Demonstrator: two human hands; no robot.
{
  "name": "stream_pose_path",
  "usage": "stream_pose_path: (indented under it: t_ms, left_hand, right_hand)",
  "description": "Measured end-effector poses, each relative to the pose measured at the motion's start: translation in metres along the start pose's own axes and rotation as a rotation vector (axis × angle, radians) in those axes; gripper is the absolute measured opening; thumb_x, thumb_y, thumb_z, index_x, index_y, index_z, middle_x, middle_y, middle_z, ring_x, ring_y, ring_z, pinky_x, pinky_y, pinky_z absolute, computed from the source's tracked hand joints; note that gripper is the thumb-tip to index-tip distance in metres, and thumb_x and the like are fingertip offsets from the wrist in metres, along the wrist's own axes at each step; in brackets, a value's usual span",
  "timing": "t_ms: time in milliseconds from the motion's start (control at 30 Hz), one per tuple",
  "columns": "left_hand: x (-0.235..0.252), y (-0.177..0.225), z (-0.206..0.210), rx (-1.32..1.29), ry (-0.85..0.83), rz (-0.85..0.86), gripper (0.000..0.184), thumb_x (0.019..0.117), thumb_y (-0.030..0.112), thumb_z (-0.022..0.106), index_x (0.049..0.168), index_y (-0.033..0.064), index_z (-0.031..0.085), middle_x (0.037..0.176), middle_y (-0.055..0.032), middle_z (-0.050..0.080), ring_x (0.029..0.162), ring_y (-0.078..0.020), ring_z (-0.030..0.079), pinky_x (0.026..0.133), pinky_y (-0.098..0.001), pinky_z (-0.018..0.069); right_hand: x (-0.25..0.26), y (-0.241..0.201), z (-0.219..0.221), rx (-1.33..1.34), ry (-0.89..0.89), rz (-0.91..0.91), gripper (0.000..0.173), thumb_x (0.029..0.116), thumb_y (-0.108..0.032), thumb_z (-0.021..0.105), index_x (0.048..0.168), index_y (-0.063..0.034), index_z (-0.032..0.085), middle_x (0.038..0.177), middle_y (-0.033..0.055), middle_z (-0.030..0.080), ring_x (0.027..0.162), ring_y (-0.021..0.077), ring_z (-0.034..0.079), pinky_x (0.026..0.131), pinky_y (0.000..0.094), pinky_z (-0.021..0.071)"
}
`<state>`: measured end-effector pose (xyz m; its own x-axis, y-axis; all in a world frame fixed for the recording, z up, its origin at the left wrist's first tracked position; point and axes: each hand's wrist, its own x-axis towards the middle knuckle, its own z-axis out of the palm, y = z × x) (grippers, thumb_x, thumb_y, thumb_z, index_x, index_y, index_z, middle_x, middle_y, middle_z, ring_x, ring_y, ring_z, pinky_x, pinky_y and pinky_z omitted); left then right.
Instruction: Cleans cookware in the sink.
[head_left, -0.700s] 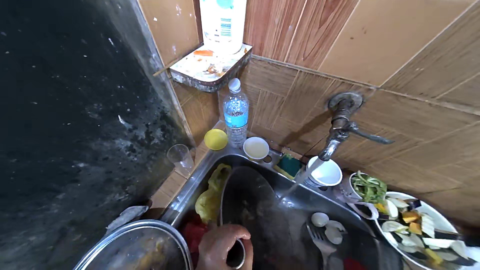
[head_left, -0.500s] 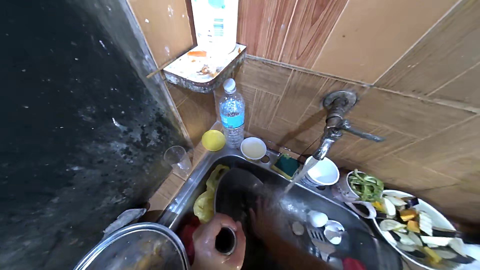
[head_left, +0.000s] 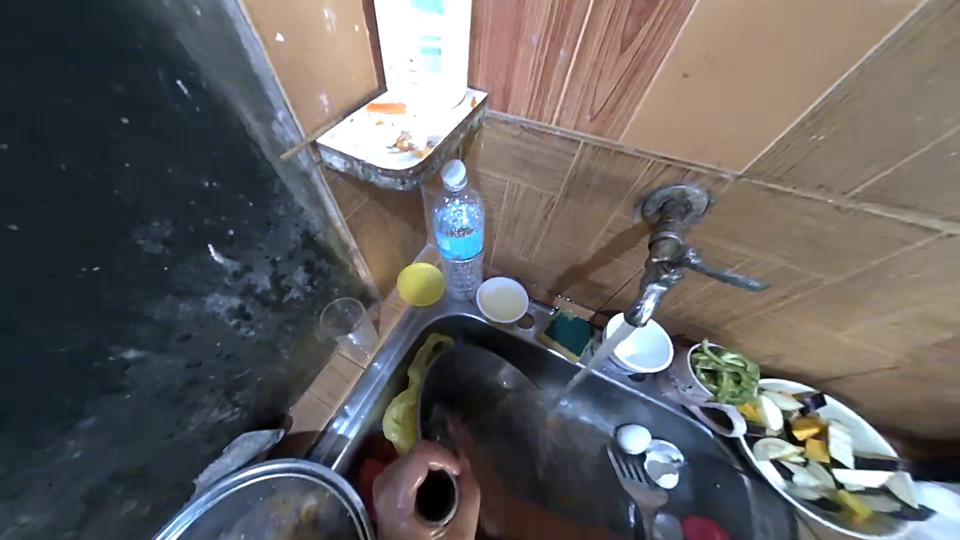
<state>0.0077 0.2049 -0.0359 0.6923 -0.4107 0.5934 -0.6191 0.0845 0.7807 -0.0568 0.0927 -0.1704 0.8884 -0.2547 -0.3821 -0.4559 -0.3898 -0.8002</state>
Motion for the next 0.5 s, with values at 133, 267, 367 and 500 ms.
stream_pose_path:
  t_ms: [133, 267, 367, 500]
  left_hand:
    - [-0.010, -0.005, -0.011, -0.015, -0.055, -0.006, 0.012, 0.0846, 0.011, 0.072, 0.087, 0.0098, 0.061, 0.079, 0.0028, 0.067, 0.075, 0.0020, 0.065, 0.070, -0.0134, 0.0565]
    - [-0.015, -0.015, -0.018, -0.044, -0.076, 0.025, 0.011, 0.0865, 0.013, 0.072, 0.088, 0.0112, 0.061, 0.077, 0.0035, 0.066, 0.073, 0.0011, 0.066, 0.068, -0.0147, 0.0571]
    - [-0.013, -0.010, -0.014, -0.059, -0.080, 0.039, 0.011, 0.0853, 0.013, 0.072, 0.089, 0.0114, 0.062, 0.079, 0.0043, 0.067, 0.075, 0.0019, 0.066, 0.069, -0.0140, 0.0571]
    - [-0.013, 0.004, -0.003, 0.014, -0.067, 0.050, 0.012, 0.0839, 0.011, 0.071, 0.089, 0.0105, 0.060, 0.079, 0.0031, 0.066, 0.076, 0.0024, 0.065, 0.070, -0.0122, 0.0555]
  right_hand:
    - [0.016, 0.062, -0.027, -0.194, 0.086, 0.053, 0.062, 0.1097, -0.035, 0.042, 0.164, -0.0098, 0.027, 0.169, 0.0148, 0.028, 0.156, 0.0301, 0.028, 0.127, 0.0495, 0.0266]
    - [0.036, 0.051, -0.003, -0.258, 0.276, 0.218, 0.064, 0.1115, -0.035, 0.030, 0.161, 0.0040, 0.023, 0.168, 0.0300, 0.015, 0.157, 0.0473, 0.013, 0.129, 0.0555, 0.0113]
    - [-0.025, -0.036, 0.006, 0.278, -0.021, 0.072, 0.058, 0.1110, -0.024, 0.034, 0.160, 0.0054, 0.025, 0.167, 0.0266, 0.024, 0.157, 0.0351, 0.022, 0.129, 0.0451, 0.0181]
    - [-0.099, -0.003, -0.024, 0.171, -0.429, -0.019, 0.055, 0.1106, -0.017, 0.041, 0.161, 0.0008, 0.027, 0.165, 0.0217, 0.031, 0.154, 0.0298, 0.032, 0.127, 0.0447, 0.0242]
